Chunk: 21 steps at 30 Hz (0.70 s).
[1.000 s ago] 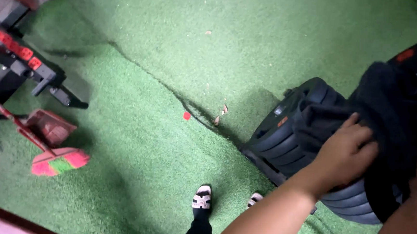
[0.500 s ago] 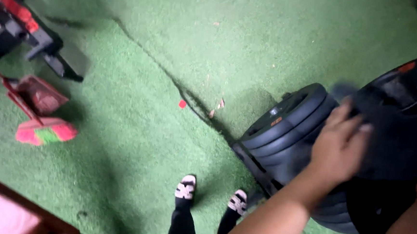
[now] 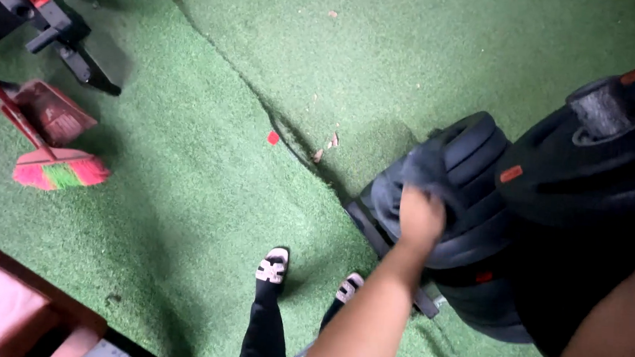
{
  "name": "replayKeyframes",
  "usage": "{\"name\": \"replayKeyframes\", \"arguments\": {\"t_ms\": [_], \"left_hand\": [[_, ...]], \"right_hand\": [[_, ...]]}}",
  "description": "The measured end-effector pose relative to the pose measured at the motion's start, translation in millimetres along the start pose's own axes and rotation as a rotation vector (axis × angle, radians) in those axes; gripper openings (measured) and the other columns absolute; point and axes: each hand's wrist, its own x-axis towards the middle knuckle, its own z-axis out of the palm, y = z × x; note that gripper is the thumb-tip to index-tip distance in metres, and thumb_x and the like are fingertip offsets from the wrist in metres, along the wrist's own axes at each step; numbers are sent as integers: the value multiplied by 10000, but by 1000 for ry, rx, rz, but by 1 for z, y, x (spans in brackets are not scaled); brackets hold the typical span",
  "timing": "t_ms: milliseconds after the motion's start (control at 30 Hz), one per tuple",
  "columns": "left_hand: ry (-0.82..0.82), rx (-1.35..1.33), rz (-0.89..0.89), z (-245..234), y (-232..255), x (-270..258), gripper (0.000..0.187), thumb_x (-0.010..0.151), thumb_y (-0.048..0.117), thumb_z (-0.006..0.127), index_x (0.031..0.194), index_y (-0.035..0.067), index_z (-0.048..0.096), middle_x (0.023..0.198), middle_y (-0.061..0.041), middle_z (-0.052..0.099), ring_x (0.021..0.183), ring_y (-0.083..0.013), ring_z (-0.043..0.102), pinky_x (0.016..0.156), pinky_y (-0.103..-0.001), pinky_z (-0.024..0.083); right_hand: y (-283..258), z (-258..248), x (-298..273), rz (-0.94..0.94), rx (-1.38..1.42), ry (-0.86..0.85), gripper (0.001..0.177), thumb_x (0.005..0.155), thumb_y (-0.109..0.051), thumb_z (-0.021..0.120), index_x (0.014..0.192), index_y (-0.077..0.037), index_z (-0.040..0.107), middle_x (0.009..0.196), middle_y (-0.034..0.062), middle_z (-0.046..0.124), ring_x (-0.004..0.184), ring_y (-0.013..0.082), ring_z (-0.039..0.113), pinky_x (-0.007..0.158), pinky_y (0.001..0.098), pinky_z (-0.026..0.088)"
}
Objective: Wiping down and cleaning weight plates on a rack in a gym setting.
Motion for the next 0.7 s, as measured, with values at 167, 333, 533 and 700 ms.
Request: {"name": "replayKeyframes", "arguments": {"t_ms": [167, 333, 533, 700], "left_hand": [[-305, -64, 147, 24, 82, 48, 482, 895, 308, 603, 1221, -36, 686, 1197, -290, 705, 1120, -428, 684, 980, -471, 525], [-472, -36, -15, 13, 96, 47, 576, 951, 455, 573, 1275, -15, 653, 1204, -275, 703, 1166, -406, 667, 1010, -465, 499], [-422, 240, 60, 79, -106, 23, 355, 893, 231, 555, 1122, 9, 711, 1098, -297, 710, 1059, -450, 678, 936, -508, 529], [-117, -194, 136, 10, 72, 26, 319, 899, 170, 493, 1076, -4, 693, 1105, -268, 715, 1045, -433, 686, 935, -476, 544]], "right_hand": [[-17, 10, -3, -245, 263, -166, 518, 1051, -493, 507, 1427, -145, 583, 1349, 30, 652, 1226, 207, 645, 1045, 394, 530], [-66, 34, -61, -263, 271, -79, 431, 1006, -397, 535, 1322, -130, 655, 1206, 26, 712, 1113, 196, 692, 970, 395, 560], [-58, 36, -50, -280, 291, -1, 409, 968, -341, 596, 1284, -103, 701, 1162, 41, 748, 1021, 202, 751, 926, 399, 631], [-80, 42, -78, -330, 299, -54, 448, 992, -372, 570, 1322, -86, 669, 1151, 43, 731, 1006, 195, 743, 865, 401, 621]]}}
